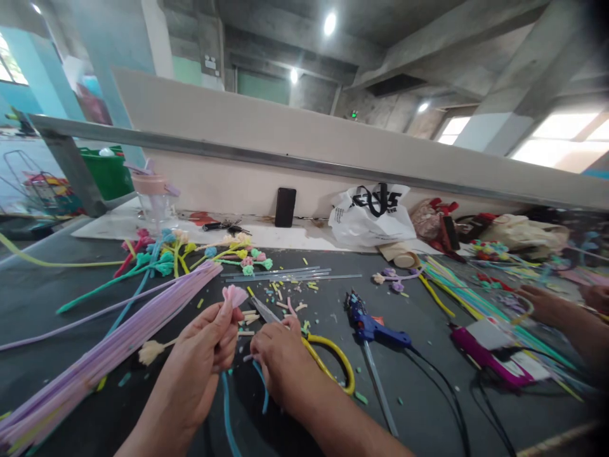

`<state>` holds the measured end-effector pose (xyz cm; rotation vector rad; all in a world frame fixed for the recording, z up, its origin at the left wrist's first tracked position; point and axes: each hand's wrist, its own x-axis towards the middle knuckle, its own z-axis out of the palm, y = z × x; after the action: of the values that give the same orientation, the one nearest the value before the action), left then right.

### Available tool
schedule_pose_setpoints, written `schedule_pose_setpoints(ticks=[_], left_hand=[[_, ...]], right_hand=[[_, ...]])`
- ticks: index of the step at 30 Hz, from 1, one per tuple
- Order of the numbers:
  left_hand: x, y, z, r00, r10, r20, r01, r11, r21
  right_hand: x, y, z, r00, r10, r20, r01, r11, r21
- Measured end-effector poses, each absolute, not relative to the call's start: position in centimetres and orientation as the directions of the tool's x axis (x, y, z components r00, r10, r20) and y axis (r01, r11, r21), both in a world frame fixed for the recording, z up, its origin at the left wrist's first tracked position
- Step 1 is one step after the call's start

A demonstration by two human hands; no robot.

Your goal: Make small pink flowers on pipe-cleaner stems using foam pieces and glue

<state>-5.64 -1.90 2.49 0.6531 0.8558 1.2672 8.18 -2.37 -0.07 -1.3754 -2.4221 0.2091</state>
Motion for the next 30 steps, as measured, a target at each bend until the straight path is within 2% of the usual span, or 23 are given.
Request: schedule_pose_setpoints(ticks=[5, 7, 10, 12, 14, 17, 21, 24, 28, 30], left_hand=[[-5.6, -2.0, 2.3, 0.111, 0.971, -0.213, -0.529, 0.239, 0.814], [-5.6, -2.2, 2.3, 0.147, 0.964, -0.222, -0.508, 0.267, 0.819], [-5.5, -2.6, 2.4, 0.201, 0.956, -0.212, -0.458, 0.283, 0.843], [-5.2, -2.8, 2.7, 0.227, 0.954, -0.195, -0.423, 0.277, 0.863], [-4.9, -2.9, 3.0, 0.246, 0.952, -0.181, -0.385, 0.267, 0.883], [-4.6, -2.9, 3.0, 0.243, 0.955, -0.172, -0.335, 0.249, 0.909], [-4.3, -2.6, 2.5, 0.207, 0.964, -0.165, -0.26, 0.217, 0.941], [-4.1, -2.4, 2.1, 0.185, 0.973, -0.141, -0.211, 0.179, 0.961], [-3.9, -2.5, 2.0, 0.171, 0.979, -0.109, -0.167, 0.138, 0.976], [-3.8, -2.7, 2.1, 0.16, 0.981, -0.107, -0.147, 0.13, 0.981]], right_hand=[[10.6, -3.3, 2.6, -0.387, 0.882, 0.267, 0.832, 0.459, -0.311], [13.4, -3.4, 3.3, -0.298, 0.909, 0.292, 0.875, 0.382, -0.298], [18.9, -3.5, 2.7, -0.017, 0.943, 0.331, 0.98, 0.082, -0.183], [22.6, -3.4, 1.5, 0.144, 0.957, 0.252, 0.989, -0.129, -0.075], [25.4, -3.2, 0.2, 0.207, 0.966, 0.157, 0.977, -0.212, 0.015], [27.6, -2.8, -0.8, 0.178, 0.982, 0.067, 0.982, -0.181, 0.049], [28.1, -2.6, 0.3, 0.105, 0.993, 0.062, 0.993, -0.108, 0.054], [27.6, -2.8, 1.3, 0.081, 0.984, 0.158, 0.995, -0.07, -0.071], [24.6, -4.8, 0.9, 0.117, 0.88, 0.46, 0.904, 0.097, -0.416], [21.7, -6.4, 0.6, 0.133, 0.811, 0.57, 0.802, 0.25, -0.543]])
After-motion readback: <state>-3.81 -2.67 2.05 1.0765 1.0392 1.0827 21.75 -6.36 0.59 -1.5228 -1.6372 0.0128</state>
